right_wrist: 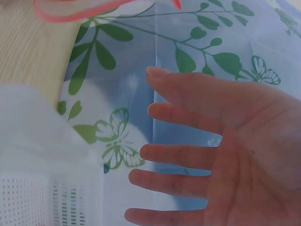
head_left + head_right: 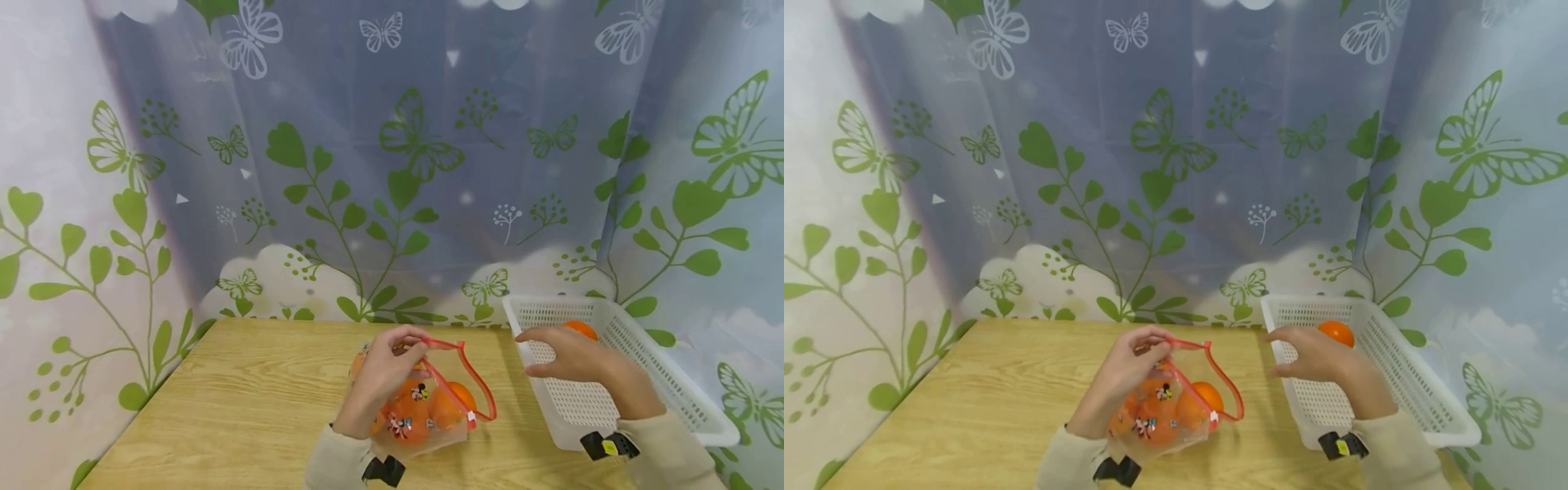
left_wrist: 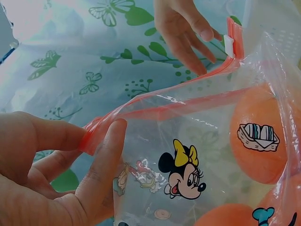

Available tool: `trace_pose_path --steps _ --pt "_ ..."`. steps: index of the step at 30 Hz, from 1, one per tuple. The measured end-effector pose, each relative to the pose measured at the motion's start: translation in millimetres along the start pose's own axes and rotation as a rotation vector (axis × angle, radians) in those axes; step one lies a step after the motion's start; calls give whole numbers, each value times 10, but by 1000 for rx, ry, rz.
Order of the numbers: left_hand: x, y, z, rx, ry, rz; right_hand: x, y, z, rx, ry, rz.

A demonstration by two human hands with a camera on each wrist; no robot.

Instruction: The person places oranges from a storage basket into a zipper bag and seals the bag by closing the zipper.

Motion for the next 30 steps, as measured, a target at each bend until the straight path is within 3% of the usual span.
trace_pose_path --steps 10,22,30 --pt "6 7 -8 37 6 -7 -48 -79 210 55 -11 45" --pt "0 3 -8 35 13 -5 -123 -101 422 40 21 -23" --pt "3 -2 -3 35 17 -3 -167 -107 597 56 15 -9"
Point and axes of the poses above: each hand's wrist, its own x-axis away from the middle knuckle, its own y-axis out of the palm, z = x × y, the point moved 8 cm from there along -x, towards the middle knuckle, and after that the axes turned 6 degrees about -x, right-handed, at the moved point
